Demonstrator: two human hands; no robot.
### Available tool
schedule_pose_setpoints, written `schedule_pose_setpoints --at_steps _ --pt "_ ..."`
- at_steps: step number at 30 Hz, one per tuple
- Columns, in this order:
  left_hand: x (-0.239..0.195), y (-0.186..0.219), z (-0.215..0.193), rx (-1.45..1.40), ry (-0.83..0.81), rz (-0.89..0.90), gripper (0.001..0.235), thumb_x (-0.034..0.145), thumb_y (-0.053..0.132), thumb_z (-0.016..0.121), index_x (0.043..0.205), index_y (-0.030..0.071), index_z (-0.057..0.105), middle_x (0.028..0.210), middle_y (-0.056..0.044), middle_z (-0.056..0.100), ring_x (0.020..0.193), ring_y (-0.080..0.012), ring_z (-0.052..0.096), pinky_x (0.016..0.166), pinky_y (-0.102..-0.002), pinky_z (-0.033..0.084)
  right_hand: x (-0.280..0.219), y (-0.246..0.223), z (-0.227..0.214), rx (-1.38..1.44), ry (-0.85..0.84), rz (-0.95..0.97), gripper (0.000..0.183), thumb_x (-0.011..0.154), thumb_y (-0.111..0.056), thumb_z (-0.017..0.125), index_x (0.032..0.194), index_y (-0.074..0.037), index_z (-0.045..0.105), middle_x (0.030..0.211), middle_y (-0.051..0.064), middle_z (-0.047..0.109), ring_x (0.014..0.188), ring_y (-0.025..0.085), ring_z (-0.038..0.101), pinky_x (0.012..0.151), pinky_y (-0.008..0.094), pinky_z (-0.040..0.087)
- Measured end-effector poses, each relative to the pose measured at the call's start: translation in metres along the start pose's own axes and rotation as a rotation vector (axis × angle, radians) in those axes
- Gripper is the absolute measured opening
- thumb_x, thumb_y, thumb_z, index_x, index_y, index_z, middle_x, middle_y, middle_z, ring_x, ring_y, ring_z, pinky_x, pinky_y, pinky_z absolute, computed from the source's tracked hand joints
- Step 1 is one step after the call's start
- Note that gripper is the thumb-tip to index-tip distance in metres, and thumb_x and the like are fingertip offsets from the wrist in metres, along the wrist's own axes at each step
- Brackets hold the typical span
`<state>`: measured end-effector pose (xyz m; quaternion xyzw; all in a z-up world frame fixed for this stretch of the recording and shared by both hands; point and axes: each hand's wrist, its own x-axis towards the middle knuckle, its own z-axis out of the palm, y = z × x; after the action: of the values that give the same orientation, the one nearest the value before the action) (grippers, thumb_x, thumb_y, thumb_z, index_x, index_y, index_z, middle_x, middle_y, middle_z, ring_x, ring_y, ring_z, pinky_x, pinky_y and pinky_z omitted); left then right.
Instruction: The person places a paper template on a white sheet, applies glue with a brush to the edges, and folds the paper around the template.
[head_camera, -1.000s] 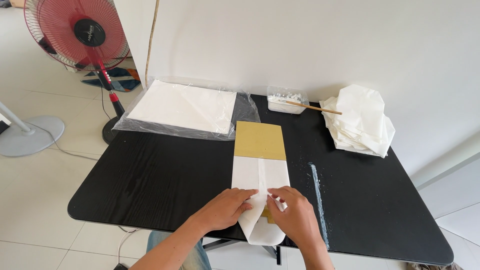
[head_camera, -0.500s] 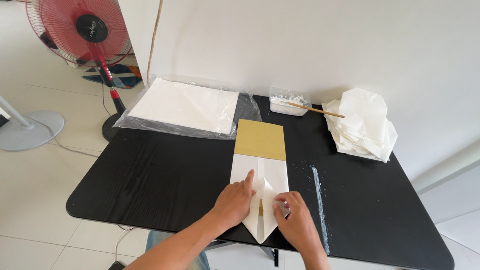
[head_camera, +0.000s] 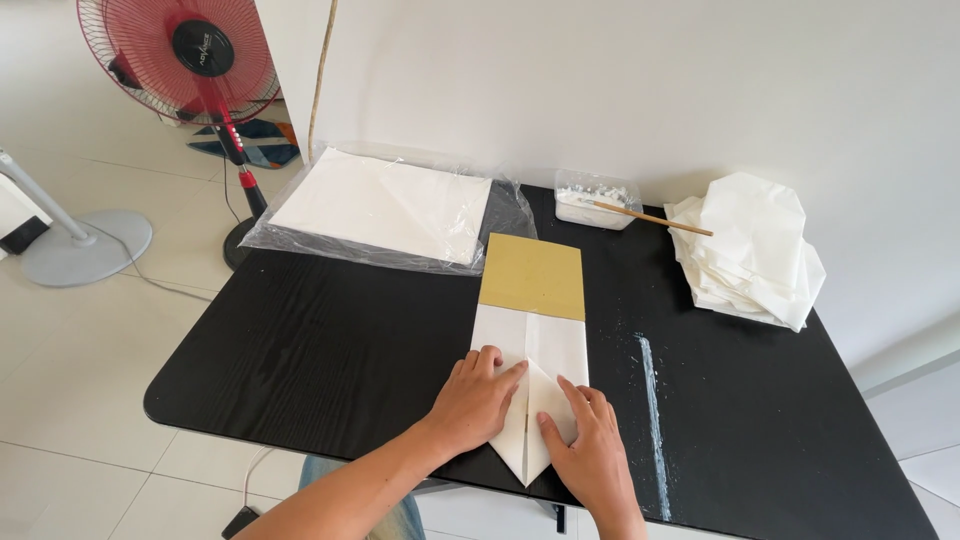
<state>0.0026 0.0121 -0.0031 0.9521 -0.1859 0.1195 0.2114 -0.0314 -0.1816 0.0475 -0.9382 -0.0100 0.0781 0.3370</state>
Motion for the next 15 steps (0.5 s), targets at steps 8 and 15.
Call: schedule_pose_setpoints --at_steps 8,15 --pt "0.01 0.001 -0.022 0.041 -0.285 0.062 0.05 0.105 0.037 0.043 0.147 0.011 0.049 0.131 -0.021 0.042 0.113 -0.0386 0.047 0.094 -0.05 0.042 0.004 0.012 0.008 -0.012 0.042 -0.071 0.06 0.093 -0.043 0.063 0.149 -0.026 0.053 0.14 -0.004 0.054 0.136 0.017 0.047 0.108 0.041 0.046" --pt "-0.006 0.009 -0.021 0.29 -0.041 0.194 0.062 0.103 0.044 0.056 0.149 0.003 0.049 0.129 -0.022 0.05 0.106 -0.0363 0.055 0.086 -0.047 0.046 0.009 0.016 0.011 -0.068 0.04 -0.125 0.061 0.094 -0.043 0.062 0.149 -0.02 0.053 0.141 -0.002 0.051 0.134 0.021 0.048 0.107 0.043 0.047"
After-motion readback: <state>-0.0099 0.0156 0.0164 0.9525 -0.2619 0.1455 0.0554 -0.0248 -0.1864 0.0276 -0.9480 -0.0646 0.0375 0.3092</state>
